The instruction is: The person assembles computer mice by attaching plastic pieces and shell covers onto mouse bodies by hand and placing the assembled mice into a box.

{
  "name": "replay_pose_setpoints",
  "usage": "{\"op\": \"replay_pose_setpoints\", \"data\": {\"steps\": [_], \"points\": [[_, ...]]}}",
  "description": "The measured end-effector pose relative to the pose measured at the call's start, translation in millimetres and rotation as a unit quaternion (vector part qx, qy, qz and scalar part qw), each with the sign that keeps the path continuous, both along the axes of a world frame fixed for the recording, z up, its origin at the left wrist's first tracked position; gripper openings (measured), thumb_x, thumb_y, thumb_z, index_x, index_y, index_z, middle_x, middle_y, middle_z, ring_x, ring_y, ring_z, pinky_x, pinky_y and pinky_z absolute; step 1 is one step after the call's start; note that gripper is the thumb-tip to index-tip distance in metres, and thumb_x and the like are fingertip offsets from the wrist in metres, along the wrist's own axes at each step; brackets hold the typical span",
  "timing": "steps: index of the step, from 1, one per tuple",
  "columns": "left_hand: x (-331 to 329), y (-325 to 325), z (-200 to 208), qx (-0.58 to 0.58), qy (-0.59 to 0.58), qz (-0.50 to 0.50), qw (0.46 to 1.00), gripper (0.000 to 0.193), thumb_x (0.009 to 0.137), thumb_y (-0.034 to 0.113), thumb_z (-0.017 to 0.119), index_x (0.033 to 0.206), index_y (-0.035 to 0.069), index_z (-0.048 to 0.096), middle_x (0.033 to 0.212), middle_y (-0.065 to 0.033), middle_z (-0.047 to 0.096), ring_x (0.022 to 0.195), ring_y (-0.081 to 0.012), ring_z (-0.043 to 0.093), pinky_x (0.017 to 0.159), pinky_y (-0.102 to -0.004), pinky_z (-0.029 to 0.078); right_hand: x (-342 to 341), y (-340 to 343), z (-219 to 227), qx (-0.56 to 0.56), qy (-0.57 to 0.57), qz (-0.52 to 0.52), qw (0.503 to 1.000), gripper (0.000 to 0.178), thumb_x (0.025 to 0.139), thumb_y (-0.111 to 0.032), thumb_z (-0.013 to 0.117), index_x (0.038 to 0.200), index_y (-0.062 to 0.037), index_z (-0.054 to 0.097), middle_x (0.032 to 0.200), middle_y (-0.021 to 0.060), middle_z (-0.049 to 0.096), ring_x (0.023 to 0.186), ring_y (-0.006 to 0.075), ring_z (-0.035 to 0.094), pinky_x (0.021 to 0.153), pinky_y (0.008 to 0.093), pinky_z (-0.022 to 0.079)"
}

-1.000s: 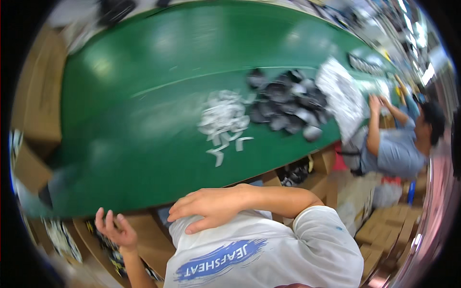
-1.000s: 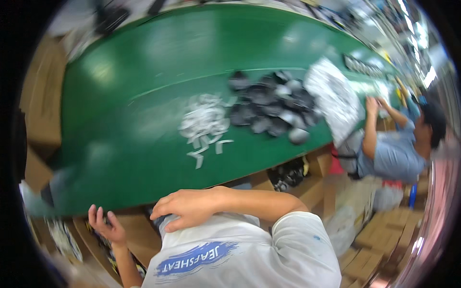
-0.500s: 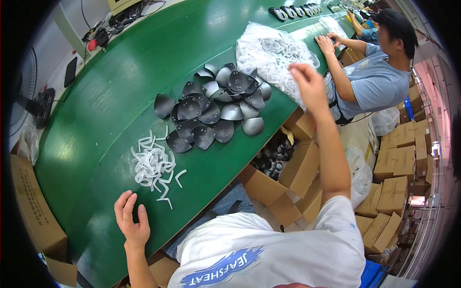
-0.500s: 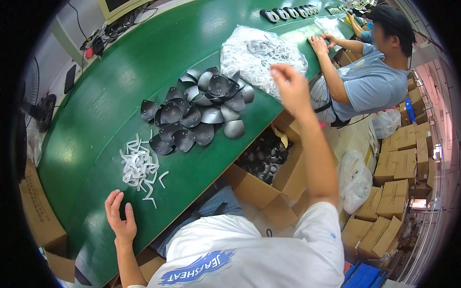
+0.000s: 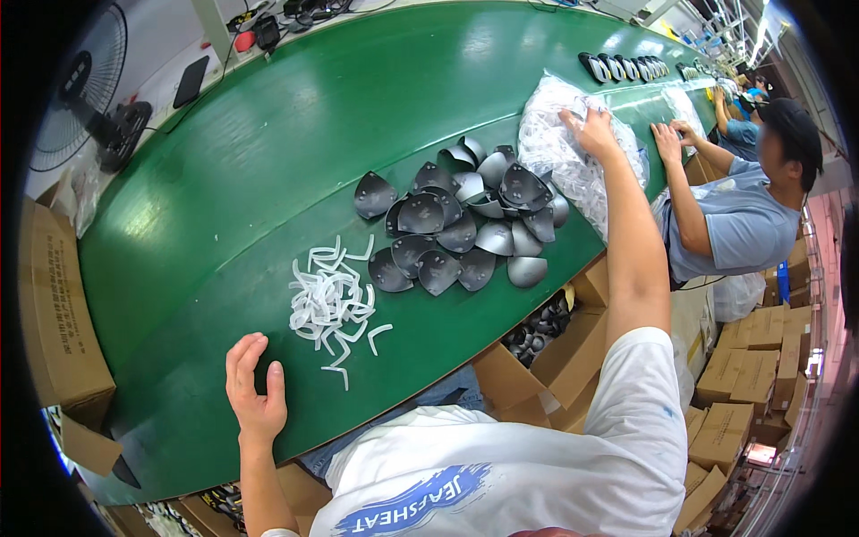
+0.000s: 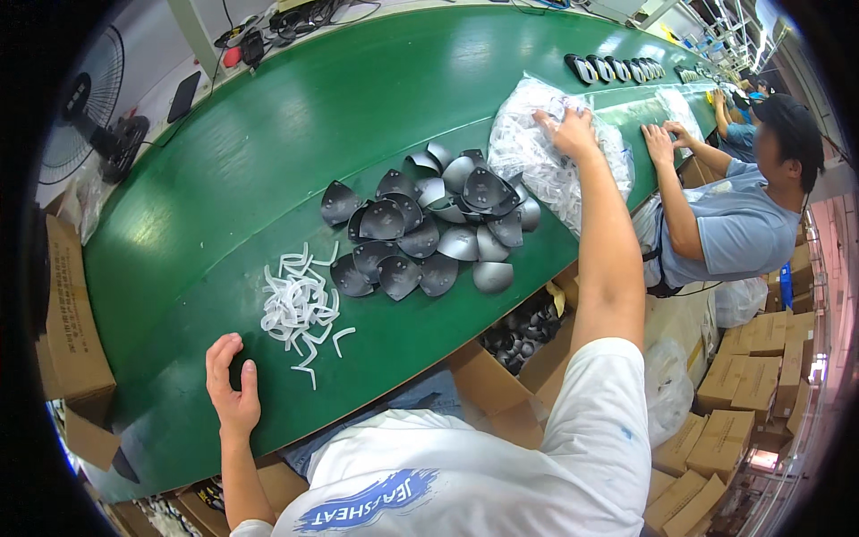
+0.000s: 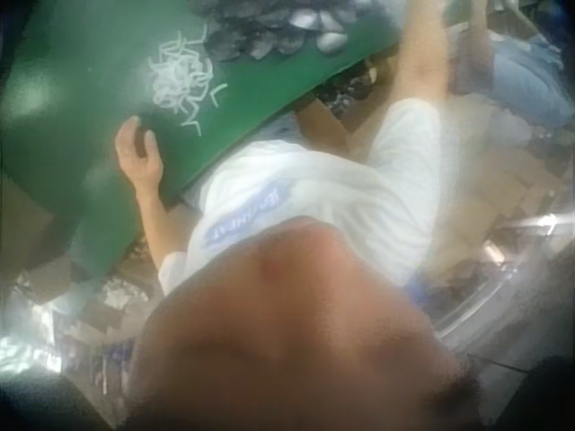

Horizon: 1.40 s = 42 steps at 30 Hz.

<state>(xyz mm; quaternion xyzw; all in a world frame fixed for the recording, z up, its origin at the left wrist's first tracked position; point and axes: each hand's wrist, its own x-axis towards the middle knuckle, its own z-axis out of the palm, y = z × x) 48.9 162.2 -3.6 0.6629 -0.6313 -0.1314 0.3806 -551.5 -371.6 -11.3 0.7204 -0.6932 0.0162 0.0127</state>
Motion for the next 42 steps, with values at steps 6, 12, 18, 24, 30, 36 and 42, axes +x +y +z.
{"op": "replay_pose_setpoints", "data": {"steps": [6, 12, 18, 24, 30, 36, 42], "points": [[2, -5, 3, 0.002, 0.000, -0.009, 1.000, 0.043, 0.105, 0.001, 0.071, 0.147, 0.001, 0.069, 0.152, -0.0201, 0.067, 0.133, -0.0354, 0.069, 0.113, -0.0458, 0.058, 28, 28, -14, -0.175, -0.055, -0.009, 0.983, 0.078, 0.104, -0.067, 0.074, 0.149, -0.0038, 0.064, 0.138, 0.0398, 0.068, 0.120, 0.0595, 0.072, 0.102, 0.0649, 0.059], [1, -1, 5, -0.007, 0.027, -0.003, 1.000, 0.044, 0.100, 0.002, 0.076, 0.144, 0.003, 0.072, 0.147, -0.0202, 0.071, 0.134, -0.0407, 0.070, 0.116, -0.0494, 0.056, 33, 52, 1, -0.181, -0.085, 0.030, 0.979, 0.060, 0.108, -0.054, 0.072, 0.140, -0.0035, 0.070, 0.125, 0.0310, 0.078, 0.121, 0.0532, 0.074, 0.106, 0.0627, 0.058], [2, -3, 5, -0.030, 0.052, -0.025, 0.998, 0.044, 0.099, 0.002, 0.077, 0.143, 0.002, 0.073, 0.146, -0.0202, 0.071, 0.131, -0.0407, 0.071, 0.112, -0.0479, 0.058, -16, 65, 31, -0.244, -0.129, -0.051, 0.960, 0.053, 0.113, -0.048, 0.065, 0.143, -0.0049, 0.071, 0.138, 0.0307, 0.077, 0.130, 0.0537, 0.072, 0.112, 0.0586, 0.056], [4, -6, 7, -0.040, 0.052, -0.031, 0.997, 0.043, 0.099, 0.004, 0.078, 0.142, 0.003, 0.074, 0.144, -0.0190, 0.073, 0.129, -0.0404, 0.072, 0.111, -0.0476, 0.059, -34, 62, 84, -0.304, -0.174, -0.047, 0.935, 0.059, 0.115, -0.055, 0.064, 0.144, -0.0040, 0.070, 0.133, 0.0286, 0.079, 0.122, 0.0484, 0.076, 0.108, 0.0528, 0.057], [6, -8, 13, -0.003, 0.080, -0.032, 0.996, 0.043, 0.099, 0.003, 0.077, 0.143, 0.005, 0.074, 0.146, -0.0185, 0.072, 0.131, -0.0375, 0.072, 0.114, -0.0457, 0.057, 93, 118, 117, -0.144, -0.435, 0.125, 0.880, 0.028, 0.121, -0.031, 0.065, 0.133, -0.0068, 0.072, 0.107, 0.0000, 0.072, 0.093, 0.0090, 0.061, 0.083, 0.0283, 0.051], [7, -5, 9, -0.011, 0.061, -0.034, 0.997, 0.043, 0.100, 0.005, 0.079, 0.143, 0.007, 0.075, 0.147, -0.0168, 0.072, 0.130, -0.0377, 0.072, 0.112, -0.0457, 0.058, 289, 284, 102, 0.071, -0.448, 0.281, 0.846, 0.025, 0.117, -0.026, 0.070, 0.128, -0.0034, 0.073, 0.112, 0.0059, 0.075, 0.095, 0.0133, 0.066, 0.080, 0.0330, 0.056], [6, -6, 5, -0.025, 0.053, -0.040, 0.997, 0.039, 0.100, 0.007, 0.080, 0.139, 0.007, 0.076, 0.139, -0.0149, 0.075, 0.128, -0.0370, 0.072, 0.111, -0.0459, 0.057, 373, 335, 64, 0.014, -0.328, 0.442, 0.835, 0.023, 0.109, -0.022, 0.077, 0.124, -0.0053, 0.075, 0.108, 0.0160, 0.073, 0.088, 0.0388, 0.074, 0.078, 0.0451, 0.062]]}}
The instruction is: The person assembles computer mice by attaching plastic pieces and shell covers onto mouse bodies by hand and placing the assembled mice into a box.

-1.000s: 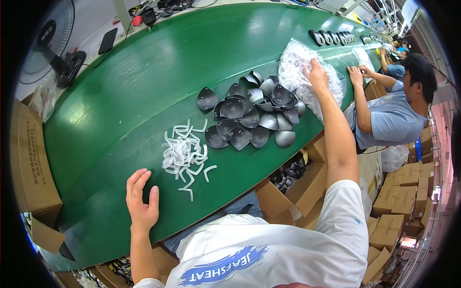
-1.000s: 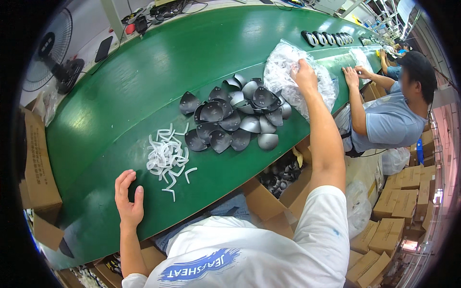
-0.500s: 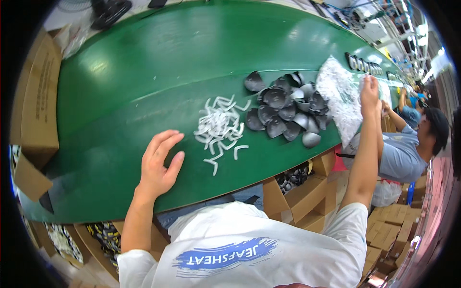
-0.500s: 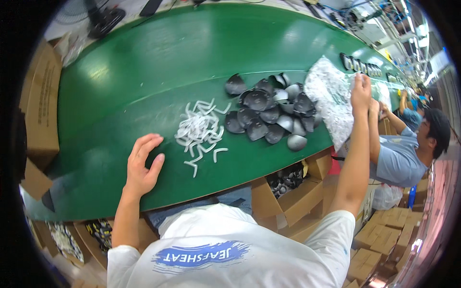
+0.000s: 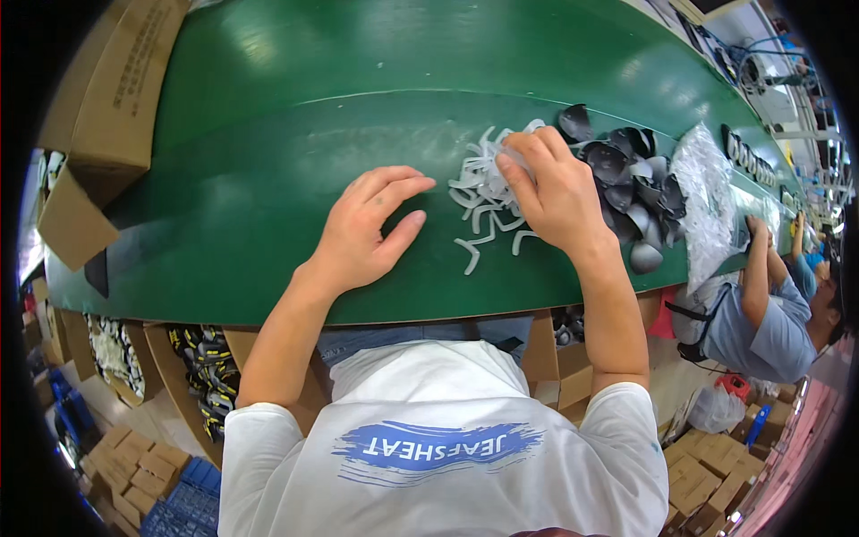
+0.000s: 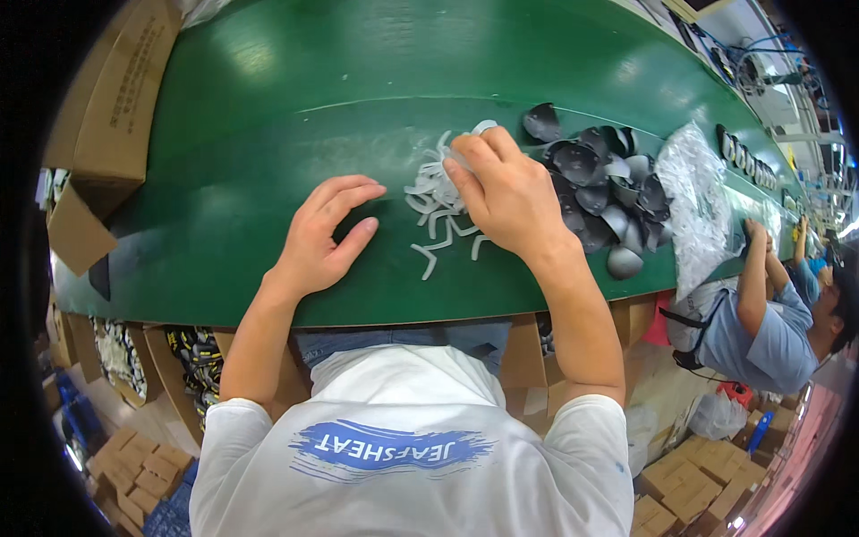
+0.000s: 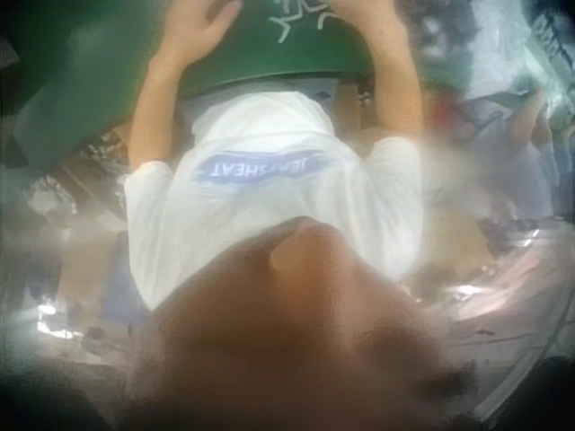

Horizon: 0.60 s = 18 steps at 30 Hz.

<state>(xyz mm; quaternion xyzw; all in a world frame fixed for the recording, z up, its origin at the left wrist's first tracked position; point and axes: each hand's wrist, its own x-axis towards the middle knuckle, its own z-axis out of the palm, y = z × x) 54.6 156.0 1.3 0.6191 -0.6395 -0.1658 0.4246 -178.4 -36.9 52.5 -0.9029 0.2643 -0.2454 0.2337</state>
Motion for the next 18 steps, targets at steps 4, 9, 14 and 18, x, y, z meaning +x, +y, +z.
{"op": "replay_pose_setpoints", "data": {"steps": [4, 9, 14, 18], "points": [[1, 2, -1, 0.011, 0.015, -0.001, 1.000, 0.033, 0.103, 0.015, 0.080, 0.136, 0.011, 0.078, 0.135, -0.0114, 0.077, 0.125, -0.0362, 0.071, 0.108, -0.0479, 0.057, 7, -1, -12, -0.084, 0.060, 0.055, 0.993, 0.020, 0.106, -0.023, 0.080, 0.122, -0.0111, 0.078, 0.109, 0.0087, 0.074, 0.085, 0.0332, 0.076, 0.075, 0.0453, 0.061], [1, 3, 2, 0.006, -0.035, -0.011, 0.999, 0.034, 0.100, 0.010, 0.080, 0.134, 0.008, 0.079, 0.132, -0.0134, 0.078, 0.121, -0.0367, 0.072, 0.109, -0.0472, 0.056, 1, -7, -9, -0.122, 0.046, 0.097, 0.987, 0.023, 0.103, -0.023, 0.083, 0.124, -0.0135, 0.080, 0.108, 0.0067, 0.075, 0.086, 0.0297, 0.075, 0.078, 0.0432, 0.059], [1, 2, 3, 0.007, -0.057, -0.010, 0.998, 0.031, 0.101, 0.011, 0.080, 0.132, 0.009, 0.080, 0.129, -0.0119, 0.079, 0.120, -0.0360, 0.072, 0.112, -0.0479, 0.054, -3, -7, -1, -0.060, 0.020, 0.108, 0.992, 0.024, 0.102, -0.019, 0.084, 0.125, -0.0128, 0.082, 0.113, 0.0081, 0.076, 0.088, 0.0309, 0.076, 0.078, 0.0427, 0.061], [5, -3, 2, -0.004, 0.044, -0.001, 0.999, 0.025, 0.102, 0.007, 0.077, 0.127, 0.007, 0.081, 0.121, -0.0125, 0.081, 0.112, -0.0353, 0.076, 0.104, -0.0448, 0.059, 2, -15, 18, 0.032, 0.039, 0.140, 0.989, 0.027, 0.101, -0.019, 0.085, 0.127, -0.0118, 0.082, 0.114, 0.0100, 0.077, 0.092, 0.0308, 0.078, 0.080, 0.0412, 0.064]]}}
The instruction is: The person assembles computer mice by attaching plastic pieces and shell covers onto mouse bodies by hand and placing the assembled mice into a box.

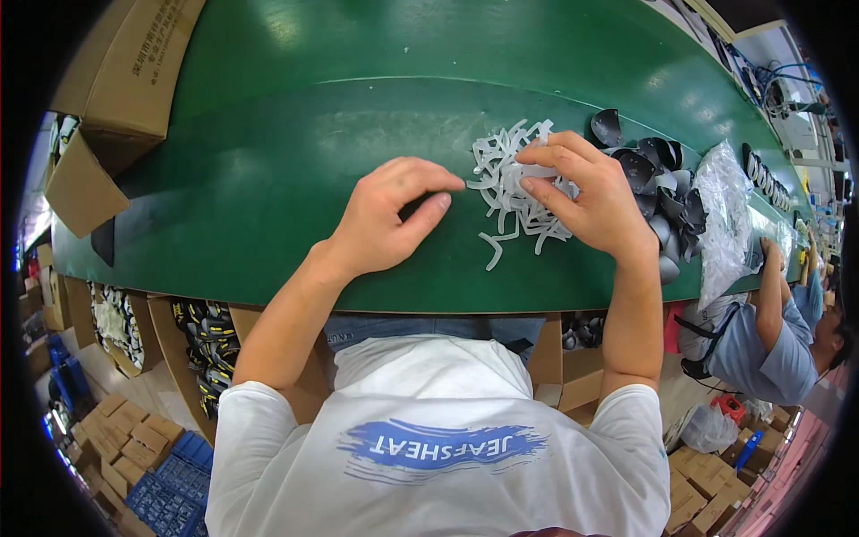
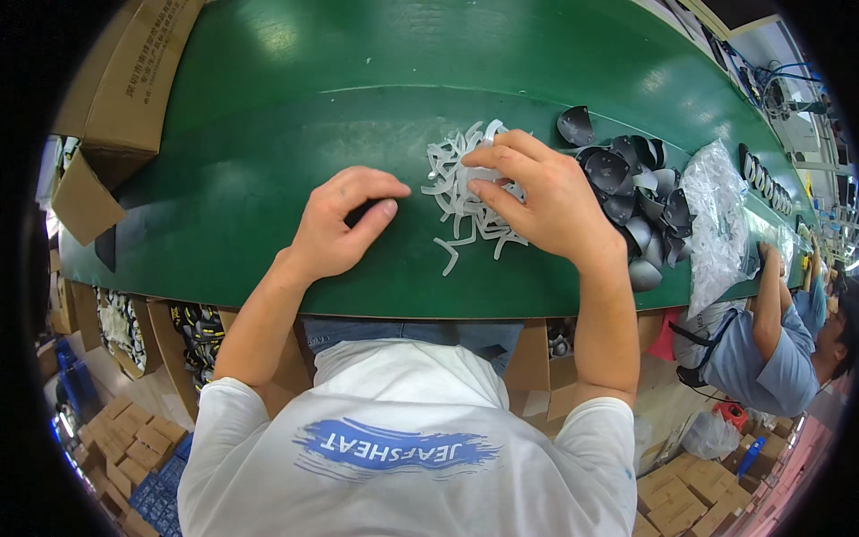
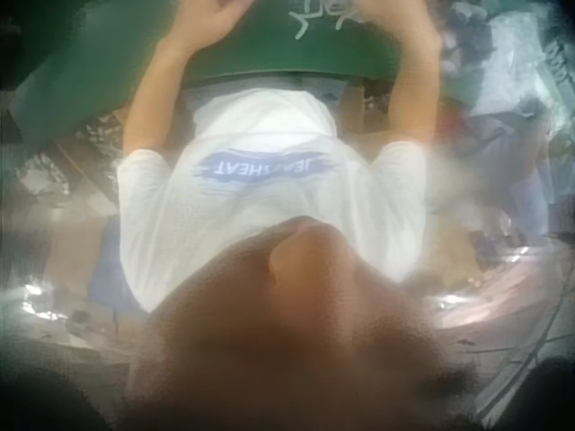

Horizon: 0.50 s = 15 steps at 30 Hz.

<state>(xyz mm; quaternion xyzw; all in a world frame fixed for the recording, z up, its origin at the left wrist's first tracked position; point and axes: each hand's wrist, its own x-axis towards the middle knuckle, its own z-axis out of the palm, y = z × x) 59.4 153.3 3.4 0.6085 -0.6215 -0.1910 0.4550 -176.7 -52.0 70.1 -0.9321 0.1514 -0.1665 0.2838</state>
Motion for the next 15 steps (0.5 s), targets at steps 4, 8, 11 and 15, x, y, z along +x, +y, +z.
{"op": "replay_pose_setpoints", "data": {"steps": [4, 8, 11, 15], "points": [[5, -43, 17, -0.058, 0.005, 0.027, 0.998, 0.018, 0.103, 0.002, 0.074, 0.119, 0.003, 0.081, 0.116, -0.0134, 0.082, 0.106, -0.0305, 0.079, 0.094, -0.0399, 0.061, 20, -15, 20, 0.006, 0.032, 0.054, 0.998, 0.030, 0.101, -0.019, 0.085, 0.130, -0.0114, 0.081, 0.115, 0.0107, 0.077, 0.092, 0.0307, 0.080, 0.080, 0.0408, 0.064], [2, -100, 17, -0.107, 0.048, -0.002, 0.993, 0.015, 0.102, 0.000, 0.074, 0.116, 0.003, 0.079, 0.112, -0.0122, 0.082, 0.103, -0.0275, 0.078, 0.093, -0.0383, 0.061, 38, -20, 16, -0.017, 0.002, 0.029, 0.999, 0.030, 0.099, -0.017, 0.086, 0.128, -0.0106, 0.081, 0.113, 0.0102, 0.078, 0.090, 0.0308, 0.079, 0.079, 0.0409, 0.064], [-3, -116, -8, -0.182, 0.044, 0.047, 0.981, 0.014, 0.101, -0.002, 0.073, 0.114, 0.003, 0.079, 0.110, -0.0117, 0.081, 0.100, -0.0258, 0.078, 0.091, -0.0375, 0.061, 32, -29, -5, -0.083, -0.056, -0.015, 0.995, 0.024, 0.098, -0.016, 0.087, 0.120, -0.0103, 0.082, 0.107, 0.0086, 0.079, 0.088, 0.0306, 0.078, 0.076, 0.0407, 0.063], [2, -106, -6, -0.116, 0.066, 0.019, 0.991, 0.016, 0.104, -0.002, 0.072, 0.116, 0.003, 0.080, 0.109, -0.0099, 0.081, 0.099, -0.0225, 0.077, 0.092, -0.0351, 0.060, 19, -25, -10, 0.054, -0.060, 0.001, 0.997, 0.014, 0.097, -0.014, 0.087, 0.108, -0.0080, 0.082, 0.102, 0.0080, 0.078, 0.086, 0.0320, 0.076, 0.076, 0.0420, 0.061]]}}
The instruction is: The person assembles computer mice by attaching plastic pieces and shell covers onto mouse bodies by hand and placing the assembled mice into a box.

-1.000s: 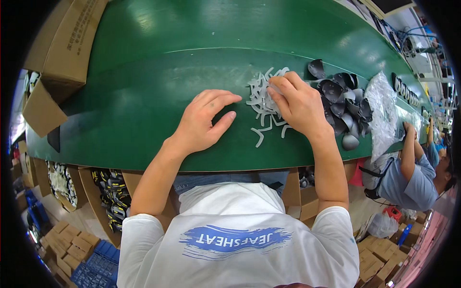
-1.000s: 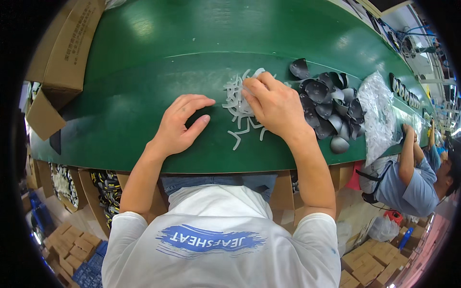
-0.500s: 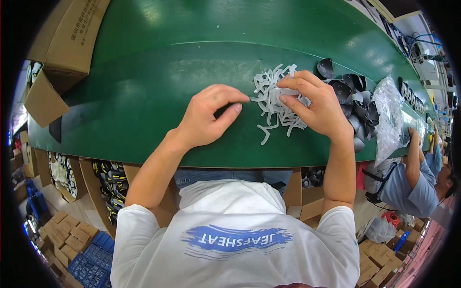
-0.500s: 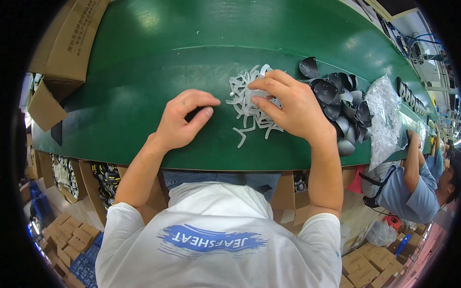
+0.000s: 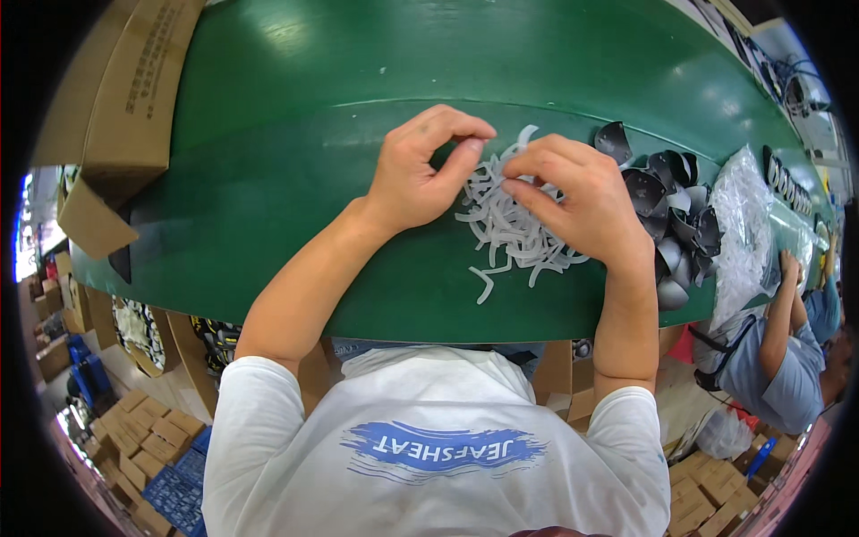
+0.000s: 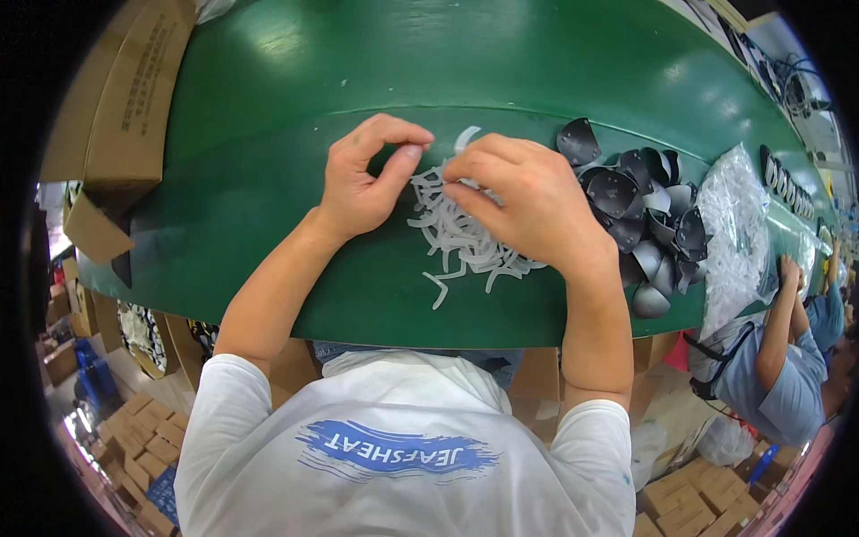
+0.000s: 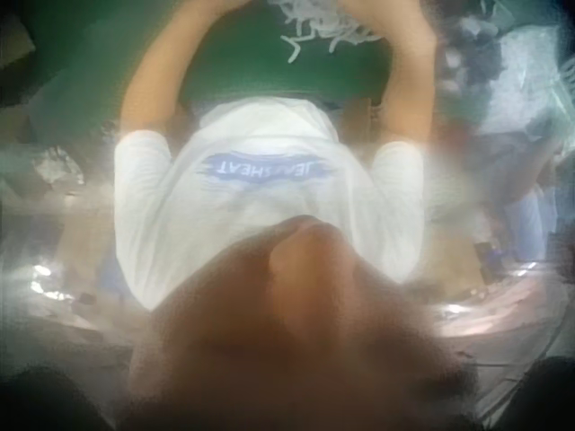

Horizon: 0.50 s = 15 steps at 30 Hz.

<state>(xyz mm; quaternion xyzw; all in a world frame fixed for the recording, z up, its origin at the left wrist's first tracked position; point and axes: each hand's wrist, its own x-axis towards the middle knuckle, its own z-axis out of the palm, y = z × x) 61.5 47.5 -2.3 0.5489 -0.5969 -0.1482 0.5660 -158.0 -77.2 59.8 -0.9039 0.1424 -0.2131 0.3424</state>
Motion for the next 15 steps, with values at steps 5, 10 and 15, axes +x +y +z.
{"op": "replay_pose_setpoints", "data": {"steps": [5, 10, 15], "points": [[3, -5, -7, 0.065, 0.042, 0.003, 0.997, 0.016, 0.105, 0.001, 0.073, 0.117, 0.004, 0.082, 0.104, -0.0078, 0.081, 0.096, -0.0196, 0.076, 0.088, -0.0327, 0.059, -3, -6, 0, -0.077, -0.010, 0.044, 0.996, 0.016, 0.096, -0.020, 0.089, 0.104, -0.0094, 0.080, 0.100, 0.0055, 0.077, 0.088, 0.0308, 0.076, 0.081, 0.0432, 0.060], [-1, -5, 1, 0.103, 0.048, -0.020, 0.993, 0.017, 0.108, 0.002, 0.071, 0.121, 0.002, 0.082, 0.108, -0.0081, 0.080, 0.102, -0.0177, 0.075, 0.094, -0.0342, 0.059, -10, -14, -1, -0.084, -0.010, 0.031, 0.996, 0.018, 0.095, -0.023, 0.090, 0.100, -0.0098, 0.078, 0.098, 0.0036, 0.076, 0.085, 0.0296, 0.074, 0.078, 0.0428, 0.059], [0, -5, -1, 0.089, 0.031, -0.020, 0.995, 0.015, 0.106, 0.003, 0.075, 0.119, 0.002, 0.082, 0.110, -0.0102, 0.082, 0.097, -0.0204, 0.077, 0.087, -0.0334, 0.061, -9, -9, 7, -0.064, 0.019, 0.055, 0.996, 0.029, 0.092, -0.025, 0.093, 0.087, -0.0097, 0.069, 0.088, 0.0026, 0.070, 0.076, 0.0282, 0.068, 0.074, 0.0425, 0.055]]}}
